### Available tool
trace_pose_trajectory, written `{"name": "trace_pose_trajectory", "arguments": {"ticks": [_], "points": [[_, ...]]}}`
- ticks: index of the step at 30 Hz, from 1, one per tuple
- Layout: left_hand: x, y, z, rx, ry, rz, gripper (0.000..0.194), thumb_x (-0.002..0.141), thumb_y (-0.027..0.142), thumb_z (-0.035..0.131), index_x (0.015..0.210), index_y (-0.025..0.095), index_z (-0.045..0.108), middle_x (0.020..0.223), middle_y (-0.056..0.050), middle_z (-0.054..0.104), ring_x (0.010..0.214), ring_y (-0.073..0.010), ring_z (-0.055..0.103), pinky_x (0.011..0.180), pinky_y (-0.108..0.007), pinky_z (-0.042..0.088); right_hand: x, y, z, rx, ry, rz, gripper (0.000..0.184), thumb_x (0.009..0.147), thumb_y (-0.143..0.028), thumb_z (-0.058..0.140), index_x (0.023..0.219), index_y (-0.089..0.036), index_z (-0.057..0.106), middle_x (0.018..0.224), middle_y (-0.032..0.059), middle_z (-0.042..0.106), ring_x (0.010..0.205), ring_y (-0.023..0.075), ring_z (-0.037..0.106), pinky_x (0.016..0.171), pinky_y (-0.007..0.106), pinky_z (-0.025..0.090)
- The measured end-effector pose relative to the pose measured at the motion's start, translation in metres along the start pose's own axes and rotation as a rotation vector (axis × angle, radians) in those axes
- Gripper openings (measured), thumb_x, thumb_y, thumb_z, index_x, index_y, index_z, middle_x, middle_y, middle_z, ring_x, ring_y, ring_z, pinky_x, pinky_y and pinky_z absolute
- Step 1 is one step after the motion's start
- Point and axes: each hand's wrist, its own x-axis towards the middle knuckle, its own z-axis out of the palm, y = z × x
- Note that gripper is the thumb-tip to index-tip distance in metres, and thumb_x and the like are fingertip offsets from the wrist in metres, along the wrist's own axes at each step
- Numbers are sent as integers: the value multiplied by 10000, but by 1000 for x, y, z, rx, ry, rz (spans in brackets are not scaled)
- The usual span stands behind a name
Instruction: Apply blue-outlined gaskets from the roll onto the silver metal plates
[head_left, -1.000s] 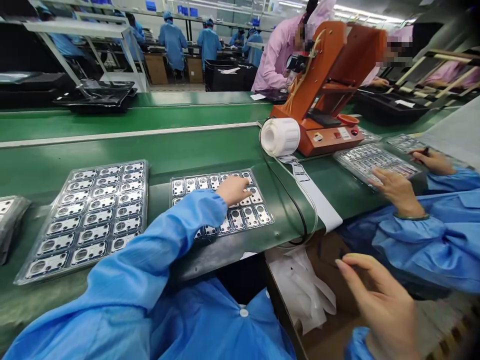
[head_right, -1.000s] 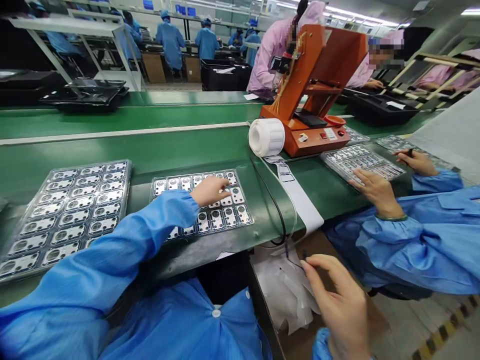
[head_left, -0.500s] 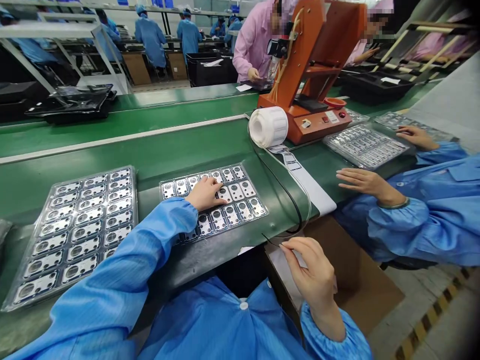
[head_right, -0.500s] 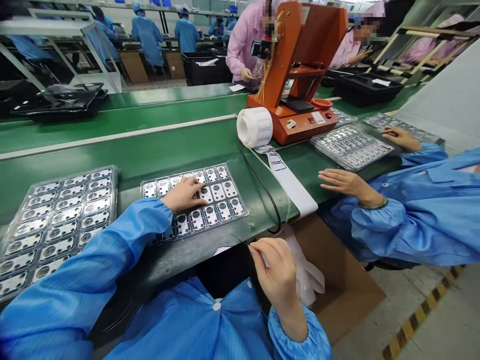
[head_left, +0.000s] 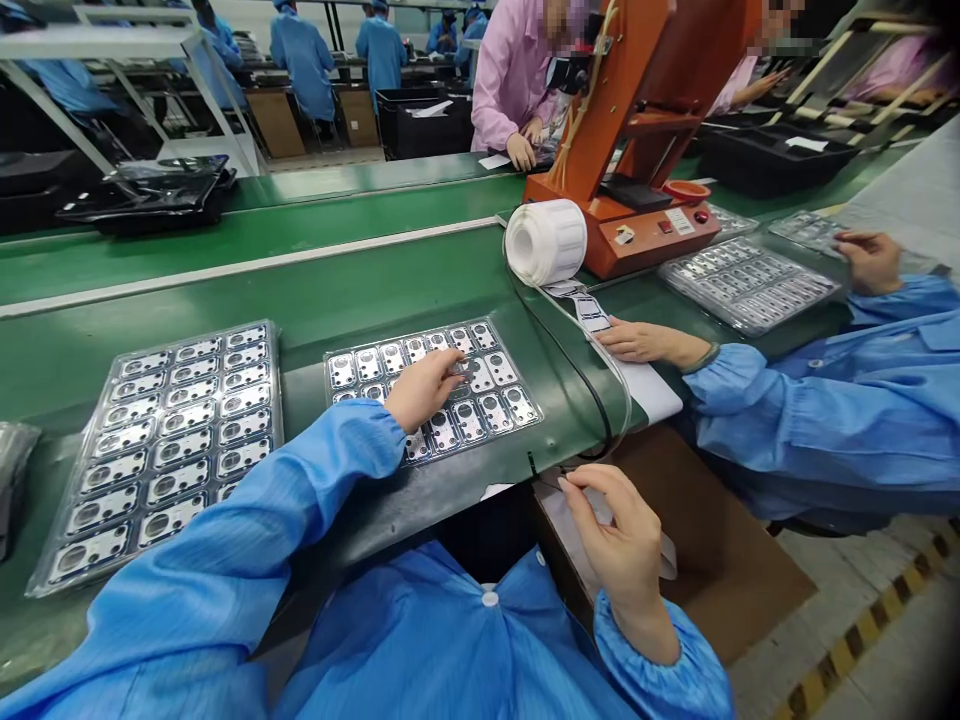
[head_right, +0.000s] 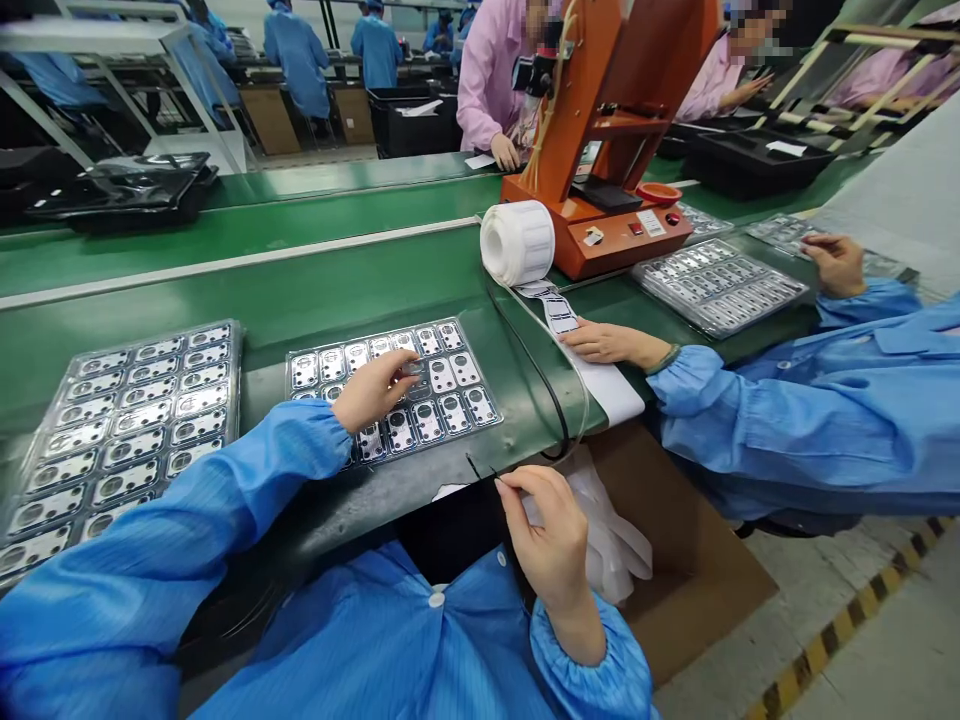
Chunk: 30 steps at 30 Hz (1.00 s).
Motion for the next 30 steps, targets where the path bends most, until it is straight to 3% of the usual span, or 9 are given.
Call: {"name": "trace_pose_trajectory", "arguments": {"ticks": [2, 5, 7, 10, 14, 18, 23, 26, 30], "points": [[-22, 19, -10, -273, 34, -35, 267, 895, 275, 591, 1145, 185, 604, 1020, -62, 679, 807, -164, 614, 765, -318, 515, -4, 3, 4, 145, 22, 208, 33, 855, -248, 686, 846, -221, 670, 820, 18, 686, 775, 162, 652, 719, 298, 545], [-66, 49, -22, -640, -24, -119, 242, 878, 337, 618, 1058, 176, 628, 940, -47, 684, 752, -138, 601, 681, -270, 498, -7, 4, 13, 509, 22, 543, 204, 825, -393, 712, 815, -208, 626, 743, -2, 617, 671, 133, 588, 615, 271, 509], [-95, 62, -19, -834, -74, -235, 267, 884, 388, 622, 1033, 167, 629, 860, -41, 679, 717, -127, 598, 614, -236, 472, -5, 1, 19, 759, -50, 715, 277, 806, -437, 721, 768, -211, 566, 698, -26, 542, 595, 102, 508, 560, 254, 470], [-122, 67, 6, -1045, -92, -396, 384, 872, 491, 630, 1061, 159, 591, 825, -47, 683, 629, -106, 577, 481, -198, 386, 0, -6, 27, 971, -180, 863, 353, 784, -467, 728, 724, -219, 484, 671, -51, 438, 537, 79, 382, 504, 240, 412], [-128, 61, 48, -1227, -140, -497, 484, 850, 571, 616, 1091, 164, 514, 794, -45, 690, 591, -108, 602, 435, -179, 344, -4, -12, 33, 1044, -269, 936, 384, 757, -494, 747, 713, -223, 478, 648, -59, 400, 525, 79, 332, 475, 233, 369], [-123, 60, 62, -1214, -161, -475, 505, 845, 567, 624, 1122, 162, 507, 755, -27, 668, 569, -111, 593, 436, -187, 354, -21, -15, 38, 873, -250, 799, 274, 795, -436, 740, 746, -216, 585, 655, -36, 525, 557, 95, 459, 526, 241, 430], [-127, 65, 61, -1171, -35, -418, 362, 893, 428, 615, 1132, 174, 516, 846, -34, 687, 676, -114, 612, 699, -256, 508, -29, -28, 40, 324, -202, 367, 25, 868, -253, 679, 855, -231, 678, 804, 6, 677, 751, 150, 636, 681, 278, 527], [-130, 64, 62, -1163, -32, -435, 367, 895, 420, 615, 1154, 178, 518, 821, -26, 679, 671, -123, 621, 704, -267, 506, -23, -34, 39, 125, -182, 141, 78, 877, -166, 654, 857, -238, 675, 803, 7, 686, 766, 157, 643, 708, 295, 534], [-130, 60, 62, -1241, -90, -444, 441, 876, 481, 628, 1164, 172, 503, 777, -24, 672, 639, -125, 623, 566, -222, 443, -19, -33, 34, 75, -162, 123, 104, 877, -142, 660, 875, -243, 680, 812, 4, 682, 771, 152, 635, 712, 294, 530]]}}
